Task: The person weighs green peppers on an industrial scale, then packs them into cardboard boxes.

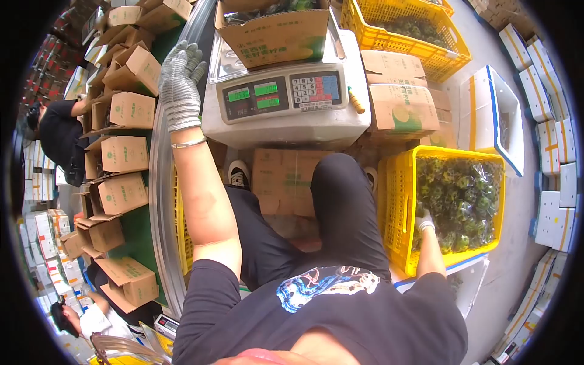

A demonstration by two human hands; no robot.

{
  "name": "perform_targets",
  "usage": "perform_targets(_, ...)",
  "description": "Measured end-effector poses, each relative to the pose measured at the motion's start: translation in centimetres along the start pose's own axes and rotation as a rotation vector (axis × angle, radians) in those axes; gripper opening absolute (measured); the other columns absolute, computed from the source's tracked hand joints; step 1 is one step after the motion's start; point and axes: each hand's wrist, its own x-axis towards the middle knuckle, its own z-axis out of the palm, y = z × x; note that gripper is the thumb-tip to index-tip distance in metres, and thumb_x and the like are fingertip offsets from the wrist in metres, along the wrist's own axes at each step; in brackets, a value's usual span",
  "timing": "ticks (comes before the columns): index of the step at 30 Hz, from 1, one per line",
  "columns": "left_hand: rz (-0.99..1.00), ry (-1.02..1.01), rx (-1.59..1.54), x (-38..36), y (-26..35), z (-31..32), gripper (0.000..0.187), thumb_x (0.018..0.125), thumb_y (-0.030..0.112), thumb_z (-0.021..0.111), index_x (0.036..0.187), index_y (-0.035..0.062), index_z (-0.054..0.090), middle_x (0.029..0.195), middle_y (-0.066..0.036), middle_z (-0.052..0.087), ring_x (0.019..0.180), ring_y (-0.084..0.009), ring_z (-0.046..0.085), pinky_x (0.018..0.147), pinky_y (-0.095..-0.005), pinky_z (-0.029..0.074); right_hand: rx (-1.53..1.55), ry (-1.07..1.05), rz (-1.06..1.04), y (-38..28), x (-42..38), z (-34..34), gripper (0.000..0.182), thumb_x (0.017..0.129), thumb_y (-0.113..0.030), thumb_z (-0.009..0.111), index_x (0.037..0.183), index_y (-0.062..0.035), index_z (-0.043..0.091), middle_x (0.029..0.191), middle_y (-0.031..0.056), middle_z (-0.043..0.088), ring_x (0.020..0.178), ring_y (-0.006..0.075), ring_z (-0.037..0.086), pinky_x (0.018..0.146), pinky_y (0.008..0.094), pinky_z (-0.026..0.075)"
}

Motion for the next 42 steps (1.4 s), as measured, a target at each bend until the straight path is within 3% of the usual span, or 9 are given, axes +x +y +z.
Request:
perform_targets(3,0.023,-0.043,0.051,-0.5,-0.3,0.4,0.028,0.091,0.015,0.054,0.115,0.0030,0.056,0.109,-0.011,0.061,0.098,-0.0208,0.061,0.085,-0.0321,0.049,-0.005,-0.235,0.472,-12.7,-7.0,-6.5,0.045,0.078,-0.014,0.061,0.121,-0.0078,0.051,0.109,0.0189,0.061,0.096,0.0311,0.061,0.082,0.0411,0.051)
perform_targets(4,0.027,-0.053,0.068,-0.5,-0.3,0.6,0.028,0.090,0.015,0.055,0.115,0.0029,0.056,0.110,-0.011,0.061,0.098,-0.0201,0.061,0.085,-0.0315,0.049,-0.702,-0.106,0.118,-7.2,1.4,-7.7,0.033,0.079,-0.016,0.059,0.110,-0.0059,0.059,0.098,0.0217,0.063,0.091,0.0341,0.062,0.081,0.0409,0.051)
perform_targets(6,0.043,-0.075,0.099,-0.2,-0.6,1.0,0.028,0.090,0.014,0.057,0.115,0.0028,0.057,0.111,-0.011,0.061,0.097,-0.0186,0.061,0.085,-0.0304,0.049,-0.349,0.550,-0.288,-15.5,-1.2,-12.8,0.031,0.078,-0.023,0.061,0.100,-0.0019,0.060,0.092,0.0228,0.063,0.085,0.0387,0.061,0.076,0.0419,0.049)
perform_targets(9,0.246,-0.115,0.200,0.4,-1.7,2.1,0.031,0.088,0.010,0.057,0.118,0.0006,0.058,0.110,-0.009,0.062,0.099,-0.0164,0.059,0.086,-0.0278,0.048,0.174,0.450,-0.919,-35.9,-13.4,-17.5,0.022,0.084,-0.017,0.059,0.098,-0.0004,0.062,0.090,0.0108,0.064,0.083,0.0197,0.060,0.077,0.0304,0.047)
perform_targets(12,0.370,-0.176,0.377,-0.4,-1.3,3.9,0.032,0.087,0.006,0.055,0.119,0.0032,0.057,0.121,-0.013,0.058,0.113,-0.0218,0.054,0.097,-0.0317,0.042,-0.009,0.488,-1.390,-49.8,-19.3,-17.3,0.026,0.083,-0.025,0.064,0.099,-0.0046,0.063,0.093,0.0109,0.066,0.082,0.0214,0.063,0.075,0.0300,0.049)
perform_targets(20,0.583,-0.164,0.823,-0.4,-2.8,4.5,0.038,0.083,0.011,0.060,0.121,0.0083,0.057,0.135,-0.018,0.044,0.129,-0.0297,0.039,0.107,-0.0367,0.031,-0.904,0.417,-0.993,-72.1,-18.7,-11.3,0.025,0.080,-0.025,0.061,0.103,-0.0144,0.066,0.092,0.0100,0.067,0.084,0.0261,0.064,0.080,0.0333,0.050)
perform_targets(27,0.492,-0.120,0.404,0.2,-2.5,4.1,0.036,0.085,0.008,0.058,0.120,0.0003,0.055,0.125,-0.015,0.053,0.116,-0.0244,0.051,0.100,-0.0332,0.039,0.166,0.501,-1.550,-59.9,-17.8,-17.9,0.039,0.081,-0.030,0.065,0.113,-0.0074,0.063,0.109,0.0139,0.061,0.099,0.0257,0.061,0.077,0.0344,0.053)
perform_targets(31,0.253,0.033,0.102,0.2,-0.9,4.3,0.028,0.084,0.000,0.057,0.111,-0.0021,0.060,0.100,-0.007,0.064,0.087,-0.0115,0.060,0.079,-0.0243,0.050,1.438,-0.716,-1.199,-51.5,-18.7,-13.7,0.046,0.081,-0.025,0.068,0.121,-0.0031,0.057,0.124,0.0214,0.052,0.108,0.0349,0.057,0.073,0.0404,0.056)
perform_targets(42,0.076,0.027,-0.004,0.4,-1.2,2.5,0.028,0.086,0.009,0.057,0.113,0.0013,0.057,0.112,-0.013,0.060,0.100,-0.0220,0.060,0.078,-0.0316,0.055,0.954,-0.274,-0.849,-36.0,-16.6,-12.0,0.033,0.072,-0.016,0.060,0.103,-0.0027,0.058,0.085,0.0089,0.063,0.062,0.0128,0.056,0.051,0.0198,0.042)
